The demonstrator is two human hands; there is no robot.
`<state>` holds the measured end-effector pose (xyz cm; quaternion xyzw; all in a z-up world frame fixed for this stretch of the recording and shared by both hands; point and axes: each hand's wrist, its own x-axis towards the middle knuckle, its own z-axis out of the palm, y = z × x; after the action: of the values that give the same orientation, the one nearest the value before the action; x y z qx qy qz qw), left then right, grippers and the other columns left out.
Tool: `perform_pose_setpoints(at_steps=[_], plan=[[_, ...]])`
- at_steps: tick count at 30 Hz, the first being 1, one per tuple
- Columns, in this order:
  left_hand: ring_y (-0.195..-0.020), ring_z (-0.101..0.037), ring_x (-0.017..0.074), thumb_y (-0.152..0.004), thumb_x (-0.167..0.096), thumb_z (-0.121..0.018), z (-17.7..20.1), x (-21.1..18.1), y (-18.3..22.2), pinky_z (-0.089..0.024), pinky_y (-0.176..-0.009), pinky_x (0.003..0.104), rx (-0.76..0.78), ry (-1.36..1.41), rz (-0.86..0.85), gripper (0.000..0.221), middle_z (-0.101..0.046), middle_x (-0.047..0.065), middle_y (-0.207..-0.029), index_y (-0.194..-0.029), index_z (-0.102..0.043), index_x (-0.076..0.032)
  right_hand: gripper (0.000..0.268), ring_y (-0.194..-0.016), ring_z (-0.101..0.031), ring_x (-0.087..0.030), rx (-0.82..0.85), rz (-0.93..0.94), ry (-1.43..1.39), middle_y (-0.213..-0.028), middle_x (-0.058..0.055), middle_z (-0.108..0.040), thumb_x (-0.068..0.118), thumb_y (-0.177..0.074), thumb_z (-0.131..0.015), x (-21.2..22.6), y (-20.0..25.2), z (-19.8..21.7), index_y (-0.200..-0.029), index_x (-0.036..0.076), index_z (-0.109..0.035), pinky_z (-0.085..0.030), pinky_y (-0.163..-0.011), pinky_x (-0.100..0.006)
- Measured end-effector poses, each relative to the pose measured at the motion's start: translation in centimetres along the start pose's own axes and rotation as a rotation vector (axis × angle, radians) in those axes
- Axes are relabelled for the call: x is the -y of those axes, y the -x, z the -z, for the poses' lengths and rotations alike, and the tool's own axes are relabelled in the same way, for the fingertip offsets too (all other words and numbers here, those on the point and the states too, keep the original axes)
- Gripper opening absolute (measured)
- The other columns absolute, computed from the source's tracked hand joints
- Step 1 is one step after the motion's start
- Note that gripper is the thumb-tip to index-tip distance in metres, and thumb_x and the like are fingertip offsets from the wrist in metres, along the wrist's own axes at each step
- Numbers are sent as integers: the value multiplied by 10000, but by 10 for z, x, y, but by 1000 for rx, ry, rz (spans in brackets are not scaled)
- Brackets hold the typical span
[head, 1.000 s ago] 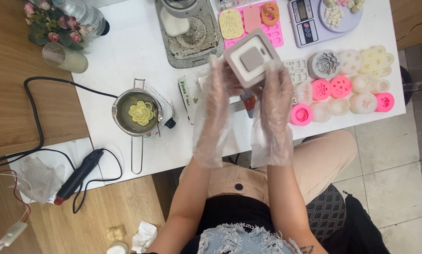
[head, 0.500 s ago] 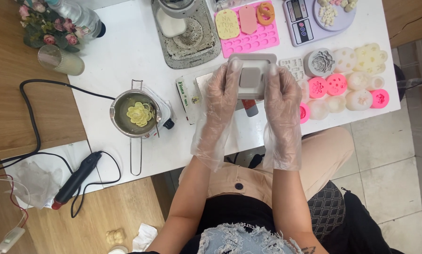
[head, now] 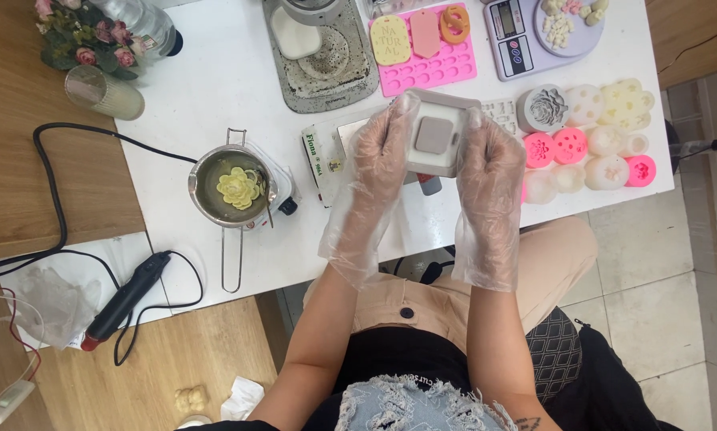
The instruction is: Drying a soap piece with a small handheld fan and cleaning it with a brush at a production workbench.
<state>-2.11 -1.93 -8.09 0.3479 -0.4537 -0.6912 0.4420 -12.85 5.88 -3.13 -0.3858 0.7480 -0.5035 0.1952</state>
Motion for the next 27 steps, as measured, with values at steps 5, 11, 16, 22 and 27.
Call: perform_pose_setpoints(at_steps=[5,11,16,22,27], plan=[[-770,-646,56,-1085,-232,-580,13,36,-11,-556,-655,232,68,332,169,266,-712,5,-930,-1206,-728,-47,454,-644,-336,-28,21,-95,-161,-676,87,-404,295,-1149,-495,6,4,-2,-751,77,-512,-308,-550,-251],[-698,-693,134,-1052,-319,-586,8,-26,-1,-588,-555,306,53,350,331,315,-712,58,-876,-1104,-714,-36,488,-645,-324,-19,40,-105,-198,-672,102,-416,342,-1136,-521,-5,2,-3,-714,100,-490,-294,-548,-241],[-708,-704,177,-1053,-408,-580,9,-37,3,-589,-558,328,121,450,294,413,-712,100,-894,-1128,-684,-16,452,-641,-305,-15,42,-177,-293,-681,110,-412,358,-1117,-547,-9,1,-3,-744,103,-568,-249,-545,-239],[-755,-716,190,-1041,-438,-563,10,-35,1,-601,-610,342,153,449,340,468,-721,99,-932,-1191,-655,-4,450,-629,-346,-14,49,-220,-295,-684,98,-476,379,-1110,-558,-6,1,-1,-782,79,-624,-273,-534,-238],[-796,-625,118,-1076,-596,-380,8,1,-3,-490,-691,280,170,215,248,659,-720,27,-916,-1207,-690,-29,454,-629,-445,-31,41,-184,-304,-707,51,-558,401,-1111,-556,-26,-3,-7,-855,40,-655,-362,-548,-234]])
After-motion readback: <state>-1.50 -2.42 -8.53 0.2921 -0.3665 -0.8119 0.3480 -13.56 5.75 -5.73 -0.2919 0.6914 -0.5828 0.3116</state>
